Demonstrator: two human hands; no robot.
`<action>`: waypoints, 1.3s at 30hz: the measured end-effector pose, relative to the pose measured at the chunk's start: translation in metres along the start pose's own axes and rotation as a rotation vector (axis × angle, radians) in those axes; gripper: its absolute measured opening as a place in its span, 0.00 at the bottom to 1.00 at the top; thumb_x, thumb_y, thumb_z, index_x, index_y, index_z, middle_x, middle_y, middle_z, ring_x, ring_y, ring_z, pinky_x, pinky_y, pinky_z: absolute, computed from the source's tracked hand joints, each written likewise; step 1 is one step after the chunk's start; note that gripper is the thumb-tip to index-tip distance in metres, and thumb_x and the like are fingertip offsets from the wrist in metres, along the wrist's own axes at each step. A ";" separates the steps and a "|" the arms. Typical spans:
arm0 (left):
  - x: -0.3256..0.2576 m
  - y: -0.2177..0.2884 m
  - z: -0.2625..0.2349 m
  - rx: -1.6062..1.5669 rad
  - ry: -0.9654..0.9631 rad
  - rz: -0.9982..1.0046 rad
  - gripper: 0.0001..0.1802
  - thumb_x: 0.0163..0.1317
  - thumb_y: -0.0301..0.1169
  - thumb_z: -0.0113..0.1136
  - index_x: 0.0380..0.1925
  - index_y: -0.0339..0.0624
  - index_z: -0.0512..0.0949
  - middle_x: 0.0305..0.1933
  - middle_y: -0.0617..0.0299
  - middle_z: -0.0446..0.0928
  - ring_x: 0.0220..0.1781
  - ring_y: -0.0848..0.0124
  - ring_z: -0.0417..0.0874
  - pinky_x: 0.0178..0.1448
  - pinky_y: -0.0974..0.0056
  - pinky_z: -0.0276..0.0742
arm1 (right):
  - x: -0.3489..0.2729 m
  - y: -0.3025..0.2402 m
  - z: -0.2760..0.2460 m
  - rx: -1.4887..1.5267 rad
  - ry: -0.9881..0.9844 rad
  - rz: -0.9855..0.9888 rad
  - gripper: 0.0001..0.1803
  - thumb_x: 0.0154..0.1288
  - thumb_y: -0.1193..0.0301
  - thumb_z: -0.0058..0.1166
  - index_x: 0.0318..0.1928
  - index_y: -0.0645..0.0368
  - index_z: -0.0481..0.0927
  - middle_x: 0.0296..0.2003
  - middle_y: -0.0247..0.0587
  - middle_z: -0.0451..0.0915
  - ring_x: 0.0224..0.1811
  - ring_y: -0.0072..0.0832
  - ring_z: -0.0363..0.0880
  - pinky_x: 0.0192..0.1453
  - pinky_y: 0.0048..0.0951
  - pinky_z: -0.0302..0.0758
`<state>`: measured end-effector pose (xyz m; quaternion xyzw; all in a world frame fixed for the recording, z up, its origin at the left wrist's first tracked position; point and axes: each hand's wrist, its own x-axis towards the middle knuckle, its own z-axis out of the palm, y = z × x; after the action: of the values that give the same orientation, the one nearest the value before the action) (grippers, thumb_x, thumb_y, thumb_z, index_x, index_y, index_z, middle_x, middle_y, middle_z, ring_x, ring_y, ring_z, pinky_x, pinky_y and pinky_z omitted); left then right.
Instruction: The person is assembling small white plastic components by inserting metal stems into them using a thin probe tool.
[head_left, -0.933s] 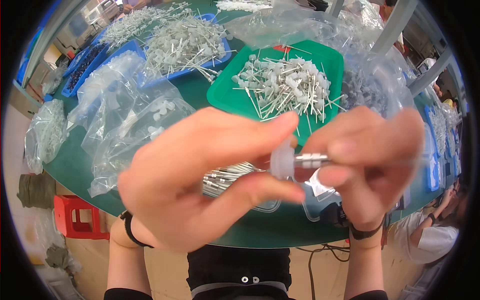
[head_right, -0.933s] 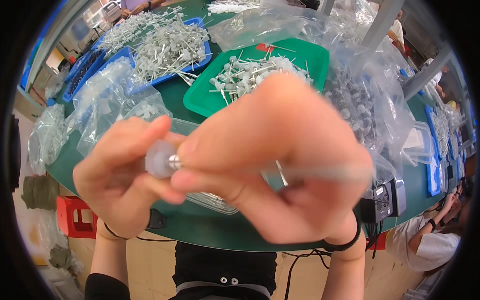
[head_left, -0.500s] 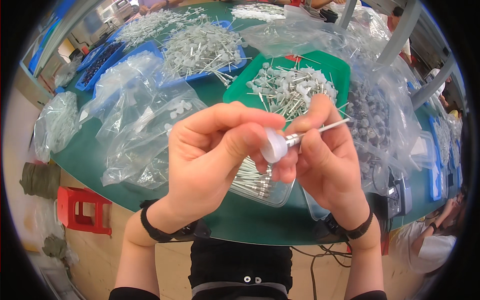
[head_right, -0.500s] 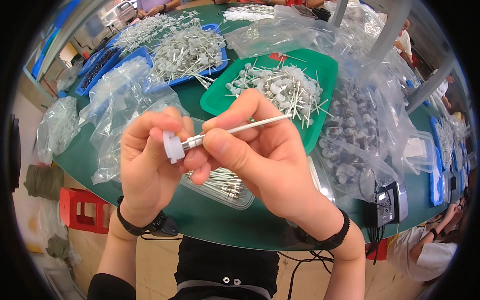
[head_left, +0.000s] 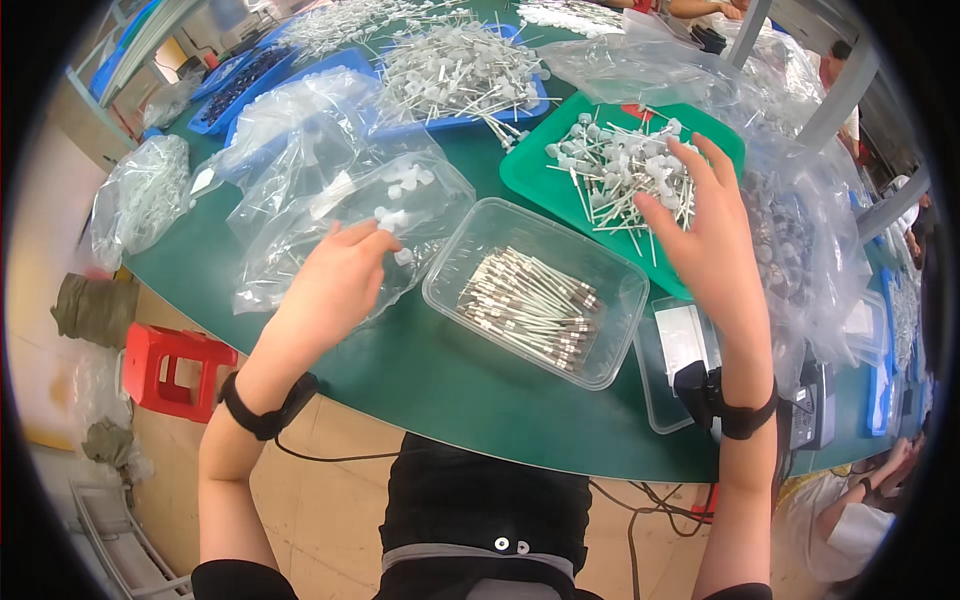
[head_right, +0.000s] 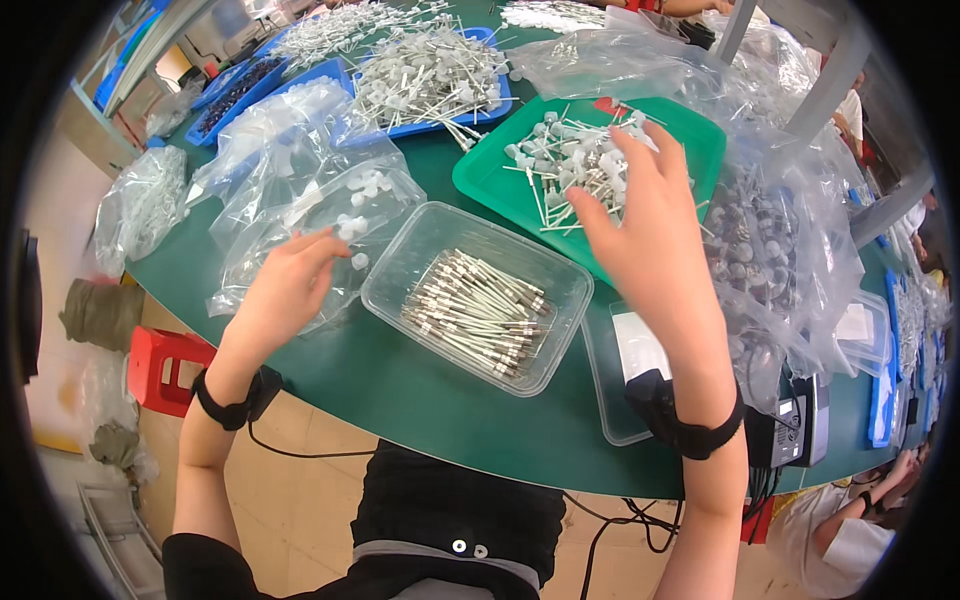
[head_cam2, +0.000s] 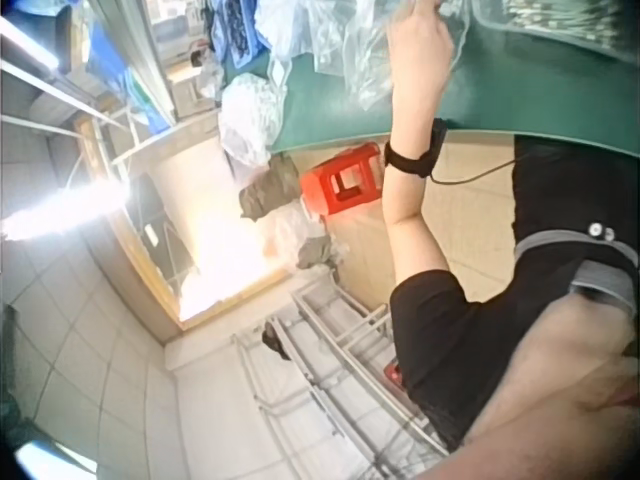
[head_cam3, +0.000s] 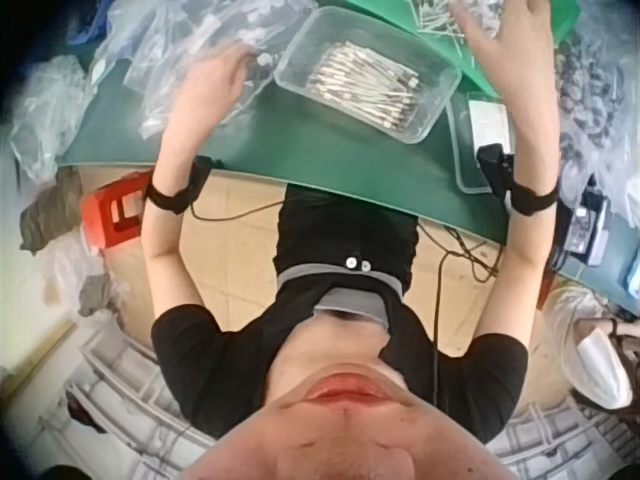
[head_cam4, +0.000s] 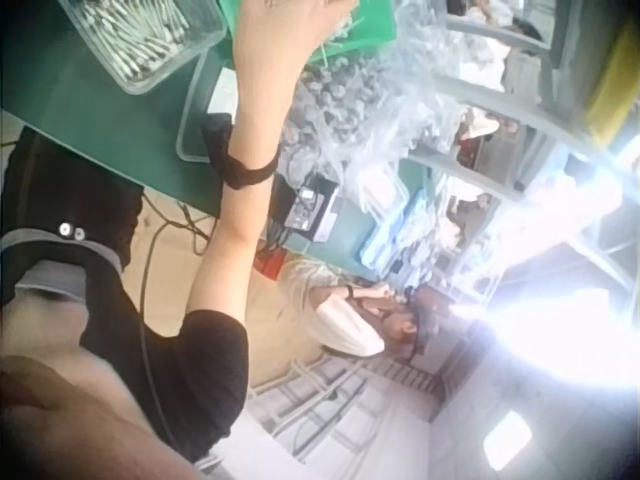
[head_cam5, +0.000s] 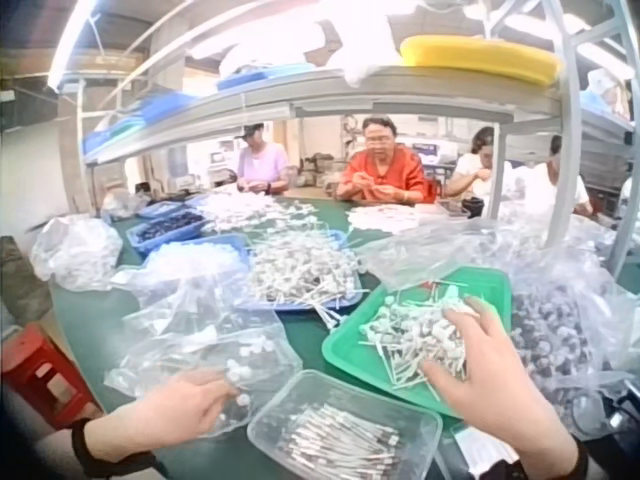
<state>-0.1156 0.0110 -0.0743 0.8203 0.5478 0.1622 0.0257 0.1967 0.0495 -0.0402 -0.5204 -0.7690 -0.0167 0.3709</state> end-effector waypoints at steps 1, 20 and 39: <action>0.001 -0.002 0.006 0.055 0.007 0.011 0.09 0.52 0.24 0.52 0.35 0.41 0.75 0.41 0.56 0.73 0.54 0.54 0.68 0.59 0.50 0.59 | -0.001 -0.007 -0.001 0.008 -0.016 -0.044 0.20 0.52 0.69 0.54 0.45 0.66 0.69 0.51 0.57 0.63 0.52 0.47 0.65 0.52 0.37 0.65; 0.056 -0.054 0.033 0.487 0.007 -0.145 0.15 0.49 0.36 0.57 0.38 0.45 0.77 0.60 0.47 0.55 0.65 0.54 0.50 0.65 0.47 0.42 | -0.031 -0.033 0.034 0.050 -0.755 -0.129 0.12 0.50 0.72 0.53 0.36 0.62 0.71 0.30 0.45 0.71 0.34 0.41 0.73 0.39 0.36 0.69; 0.064 0.026 -0.025 -0.459 0.252 0.041 0.11 0.45 0.22 0.59 0.33 0.42 0.77 0.40 0.56 0.74 0.43 0.64 0.74 0.46 0.63 0.70 | -0.028 -0.038 0.059 -0.246 -0.626 -0.067 0.04 0.40 0.77 0.50 0.22 0.63 0.75 0.21 0.48 0.77 0.25 0.40 0.78 0.27 0.34 0.74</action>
<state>-0.0775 0.0551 -0.0295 0.7772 0.4789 0.3835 0.1396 0.1386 0.0346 -0.0856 -0.5157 -0.8544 0.0391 0.0505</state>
